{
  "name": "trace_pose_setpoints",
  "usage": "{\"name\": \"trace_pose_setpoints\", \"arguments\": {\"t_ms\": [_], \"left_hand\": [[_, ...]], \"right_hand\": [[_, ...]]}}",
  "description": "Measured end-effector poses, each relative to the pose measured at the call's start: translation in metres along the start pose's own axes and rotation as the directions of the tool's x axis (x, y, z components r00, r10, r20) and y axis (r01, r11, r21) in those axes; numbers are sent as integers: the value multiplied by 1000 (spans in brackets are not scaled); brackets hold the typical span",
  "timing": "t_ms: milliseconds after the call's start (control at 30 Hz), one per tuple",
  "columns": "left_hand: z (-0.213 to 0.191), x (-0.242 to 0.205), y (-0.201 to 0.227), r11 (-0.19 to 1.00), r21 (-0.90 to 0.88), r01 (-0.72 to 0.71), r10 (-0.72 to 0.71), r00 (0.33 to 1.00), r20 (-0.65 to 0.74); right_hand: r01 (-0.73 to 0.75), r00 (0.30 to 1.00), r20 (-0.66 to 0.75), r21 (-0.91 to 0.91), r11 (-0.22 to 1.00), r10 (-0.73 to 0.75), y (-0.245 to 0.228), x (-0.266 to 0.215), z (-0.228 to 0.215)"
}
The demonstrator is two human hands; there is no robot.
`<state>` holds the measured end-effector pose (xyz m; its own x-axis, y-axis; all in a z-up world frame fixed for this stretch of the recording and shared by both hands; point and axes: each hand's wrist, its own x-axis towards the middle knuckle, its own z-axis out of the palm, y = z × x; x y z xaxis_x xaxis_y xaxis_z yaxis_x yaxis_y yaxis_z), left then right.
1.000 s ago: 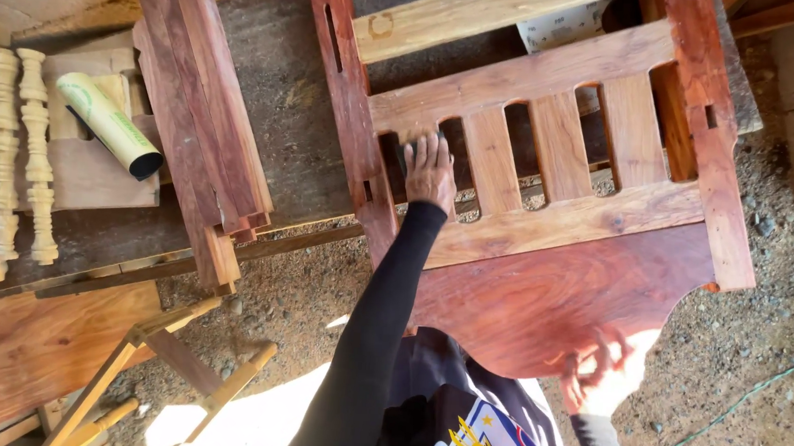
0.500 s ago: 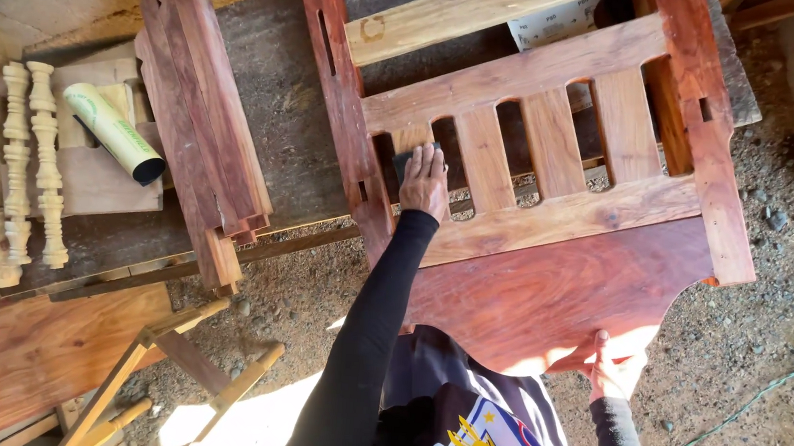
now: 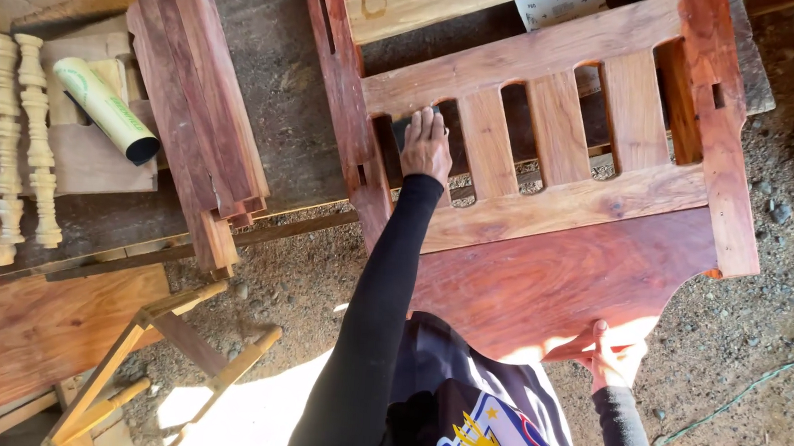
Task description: Sanding the surface of a wooden furniture frame using sandpaper.
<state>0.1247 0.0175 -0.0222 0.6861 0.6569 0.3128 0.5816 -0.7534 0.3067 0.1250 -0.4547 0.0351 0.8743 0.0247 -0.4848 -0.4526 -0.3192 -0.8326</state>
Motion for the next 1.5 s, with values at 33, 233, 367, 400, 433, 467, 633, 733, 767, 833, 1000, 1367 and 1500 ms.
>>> {"name": "trace_pose_setpoints", "arguments": {"t_ms": [33,233,367,400,433,467,633,733,767,833,1000,1367,1500], "left_hand": [[7,8,-3,999,38,20,-21,1000,3],[-13,-62,14,997,-48,-59,53,991,-122],[15,-25,-3,999,1,-43,43,998,-53],[19,-16,-5,1000,-7,-17,16,998,-58],[22,0,-8,1000,-13,10,-11,998,-69],[13,-2,-1,1000,-17,11,-12,997,-70],[-40,-66,25,993,-116,-26,22,999,-32],[-45,-107,21,986,-148,-80,78,997,-18],[-44,-93,19,985,-153,-85,83,996,-18],[-43,-72,12,981,-178,-83,76,996,-48],[-25,6,-5,994,-106,-19,12,998,-64],[-50,-62,-2,979,-89,-185,188,982,16],[-33,-2,-20,997,-32,-73,73,997,-23]], "right_hand": [[-19,1000,-5,8,1000,19,-3,2,2],[-27,999,22,19,999,27,1,1,-2],[-43,999,27,-41,998,44,8,4,-4],[-71,997,-23,-42,997,70,9,4,-4],[-91,994,-69,-40,995,88,7,9,-1],[-89,994,-72,-42,995,85,9,9,-4],[-121,993,-3,-70,990,121,-2,7,-2],[-158,987,-27,-14,987,157,-1,6,-2],[-157,987,-33,-12,988,156,2,8,-3],[-102,995,16,-52,993,103,12,9,-8],[-154,988,5,-67,986,155,-2,8,-1],[-186,983,-30,-112,976,183,-6,3,-2],[-223,975,-48,-161,962,218,-8,3,-2]]}}
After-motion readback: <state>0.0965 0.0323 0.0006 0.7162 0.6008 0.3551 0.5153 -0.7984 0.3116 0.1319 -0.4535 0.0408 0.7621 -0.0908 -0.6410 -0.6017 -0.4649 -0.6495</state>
